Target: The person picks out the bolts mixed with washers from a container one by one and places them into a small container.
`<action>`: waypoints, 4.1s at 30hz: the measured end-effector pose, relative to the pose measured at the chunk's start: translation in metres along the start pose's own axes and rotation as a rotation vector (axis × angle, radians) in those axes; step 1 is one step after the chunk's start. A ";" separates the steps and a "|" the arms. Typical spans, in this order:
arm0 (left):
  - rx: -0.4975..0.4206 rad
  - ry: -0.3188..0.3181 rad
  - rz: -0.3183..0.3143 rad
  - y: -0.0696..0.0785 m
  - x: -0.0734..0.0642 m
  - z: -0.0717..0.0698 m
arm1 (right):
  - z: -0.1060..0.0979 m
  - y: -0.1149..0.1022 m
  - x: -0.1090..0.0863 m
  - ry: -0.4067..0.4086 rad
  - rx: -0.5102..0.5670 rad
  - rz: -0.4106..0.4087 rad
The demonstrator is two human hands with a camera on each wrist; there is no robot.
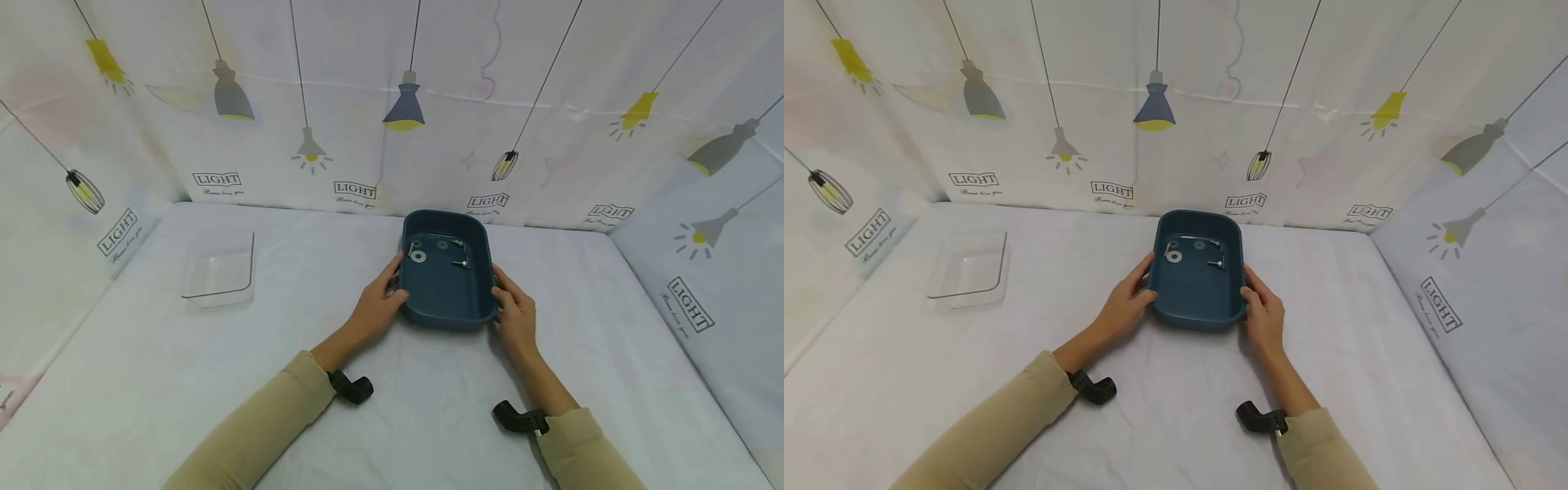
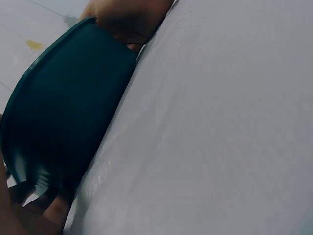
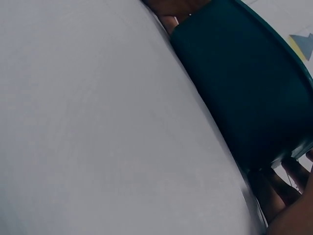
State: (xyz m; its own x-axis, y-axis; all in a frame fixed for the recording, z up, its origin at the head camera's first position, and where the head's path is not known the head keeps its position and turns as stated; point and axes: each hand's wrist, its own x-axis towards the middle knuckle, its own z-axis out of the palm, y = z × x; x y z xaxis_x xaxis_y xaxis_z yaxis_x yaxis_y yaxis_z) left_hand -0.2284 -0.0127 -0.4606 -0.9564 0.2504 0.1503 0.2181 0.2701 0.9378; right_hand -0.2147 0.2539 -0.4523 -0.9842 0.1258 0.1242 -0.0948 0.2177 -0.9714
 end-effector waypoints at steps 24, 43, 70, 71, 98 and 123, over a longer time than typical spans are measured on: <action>-0.010 0.030 0.002 -0.009 -0.004 -0.024 | 0.023 -0.004 0.002 -0.063 0.039 -0.017; 0.010 0.050 -0.016 -0.009 -0.009 -0.034 | 0.032 -0.005 0.004 -0.099 0.047 -0.037; 0.010 0.076 -0.019 -0.008 -0.011 -0.034 | 0.030 -0.001 0.003 -0.137 0.045 -0.042; 0.011 0.078 -0.020 -0.008 -0.010 -0.034 | 0.030 -0.001 0.003 -0.139 0.046 -0.042; 0.153 0.181 0.052 0.043 0.027 -0.050 | 0.029 0.003 0.004 -0.142 0.060 -0.044; 0.090 -0.238 0.053 0.059 0.090 -0.019 | 0.027 0.002 0.003 -0.123 0.088 -0.023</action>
State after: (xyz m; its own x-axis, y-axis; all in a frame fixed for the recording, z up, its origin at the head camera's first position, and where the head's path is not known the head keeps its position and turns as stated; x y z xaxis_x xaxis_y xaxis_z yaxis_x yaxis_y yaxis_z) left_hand -0.3050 0.0080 -0.3862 -0.8726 0.4757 0.1106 0.2934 0.3295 0.8974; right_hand -0.2218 0.2287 -0.4593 -0.9920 0.0009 0.1261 -0.1249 0.1330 -0.9832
